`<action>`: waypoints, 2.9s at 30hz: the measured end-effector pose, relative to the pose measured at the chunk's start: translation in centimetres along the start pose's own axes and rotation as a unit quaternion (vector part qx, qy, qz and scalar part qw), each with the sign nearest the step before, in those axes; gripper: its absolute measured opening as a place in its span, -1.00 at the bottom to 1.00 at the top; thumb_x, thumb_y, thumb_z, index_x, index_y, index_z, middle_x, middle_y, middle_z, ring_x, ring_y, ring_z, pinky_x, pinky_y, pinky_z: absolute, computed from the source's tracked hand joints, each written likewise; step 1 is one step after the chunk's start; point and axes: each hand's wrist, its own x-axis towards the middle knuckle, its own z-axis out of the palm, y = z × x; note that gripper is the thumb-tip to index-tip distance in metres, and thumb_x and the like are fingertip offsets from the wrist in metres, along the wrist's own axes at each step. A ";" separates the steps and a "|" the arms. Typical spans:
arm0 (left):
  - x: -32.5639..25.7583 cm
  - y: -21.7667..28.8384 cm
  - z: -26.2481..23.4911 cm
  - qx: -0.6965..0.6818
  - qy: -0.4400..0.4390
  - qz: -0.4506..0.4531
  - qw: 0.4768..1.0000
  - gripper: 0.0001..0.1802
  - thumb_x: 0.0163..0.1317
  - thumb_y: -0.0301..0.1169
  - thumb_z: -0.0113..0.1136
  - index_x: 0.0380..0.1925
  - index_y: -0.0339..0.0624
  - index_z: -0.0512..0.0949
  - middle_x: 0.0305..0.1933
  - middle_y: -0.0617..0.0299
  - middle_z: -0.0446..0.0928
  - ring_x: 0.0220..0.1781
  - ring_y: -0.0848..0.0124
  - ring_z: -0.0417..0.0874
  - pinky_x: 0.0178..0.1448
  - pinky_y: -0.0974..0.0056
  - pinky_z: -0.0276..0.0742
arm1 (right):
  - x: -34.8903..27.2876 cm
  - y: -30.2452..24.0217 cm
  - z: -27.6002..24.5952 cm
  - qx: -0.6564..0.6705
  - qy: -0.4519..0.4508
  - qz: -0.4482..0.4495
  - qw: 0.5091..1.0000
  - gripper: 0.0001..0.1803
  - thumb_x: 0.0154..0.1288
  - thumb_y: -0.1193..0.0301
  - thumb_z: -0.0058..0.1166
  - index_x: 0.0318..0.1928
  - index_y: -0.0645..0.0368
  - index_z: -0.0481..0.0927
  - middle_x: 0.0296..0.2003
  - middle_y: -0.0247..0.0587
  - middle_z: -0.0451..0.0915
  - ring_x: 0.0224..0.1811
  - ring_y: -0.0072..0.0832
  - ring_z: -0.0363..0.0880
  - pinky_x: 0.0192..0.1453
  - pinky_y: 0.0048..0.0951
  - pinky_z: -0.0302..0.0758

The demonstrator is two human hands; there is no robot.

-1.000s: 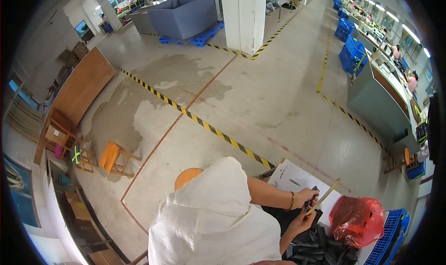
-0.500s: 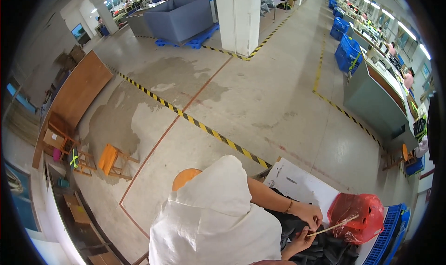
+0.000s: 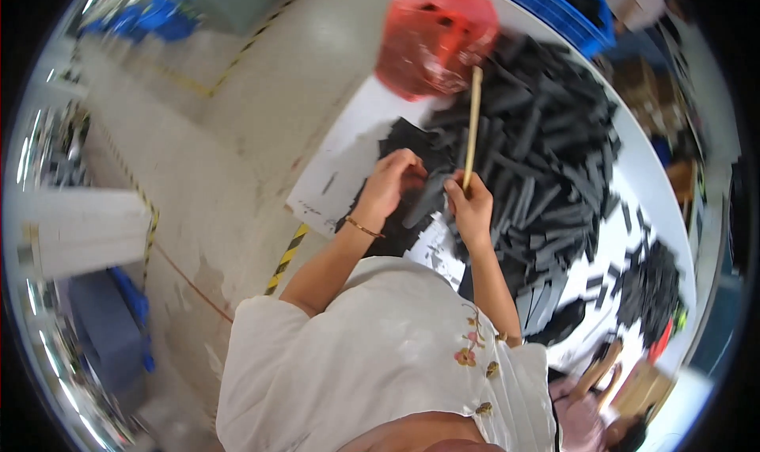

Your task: Assembling small black foam components at a factory workbench using a wooden stick for precision.

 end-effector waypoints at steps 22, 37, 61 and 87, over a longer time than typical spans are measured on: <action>7.9 -0.9 -2.4 0.284 0.082 0.067 0.953 -0.72 0.24 -0.19 0.22 -0.51 -0.14 0.57 -0.41 0.27 0.61 -0.35 0.45 0.60 -0.24 0.35 0.50 | 4.5 -0.5 -7.4 -0.193 0.210 -0.082 0.955 -0.78 0.21 0.49 0.23 -0.18 0.23 0.48 -0.49 -0.25 0.57 -0.55 -0.59 0.50 -0.47 -0.48 0.43; 11.0 -7.2 -3.1 0.719 -0.279 0.210 0.601 -0.80 -0.10 -0.36 0.44 -0.45 -0.12 0.64 -0.33 0.23 0.59 -0.15 0.27 0.57 -0.04 0.18 0.45 | -7.4 6.5 -12.4 -0.396 0.224 0.060 0.888 -0.79 0.34 0.34 0.06 -0.15 0.17 0.64 -0.51 -0.17 0.60 -0.45 -0.29 0.61 -0.34 -0.39 0.47; 4.6 -1.9 1.3 0.234 -0.026 0.211 0.949 -0.39 0.05 -0.25 0.42 0.11 -0.14 0.43 0.14 0.12 0.43 0.26 0.24 0.38 0.27 0.10 0.34 | -4.7 10.0 -4.6 -0.174 0.061 0.065 0.981 -0.74 0.30 0.51 -0.01 -0.02 0.27 0.56 -0.54 -0.03 0.55 -0.52 -0.29 0.56 -0.39 -0.35 0.44; 6.9 -7.2 3.2 -0.109 0.131 -0.120 0.978 -0.75 0.31 -0.19 0.19 -0.35 -0.14 0.51 -0.61 0.37 0.39 -0.69 0.60 0.31 -0.62 0.48 0.15 | -3.3 5.4 -1.1 -0.052 0.239 -0.040 0.969 -0.79 0.31 0.48 0.17 -0.07 0.26 0.54 -0.51 -0.48 0.47 -0.49 -0.78 0.29 -0.45 -0.69 0.23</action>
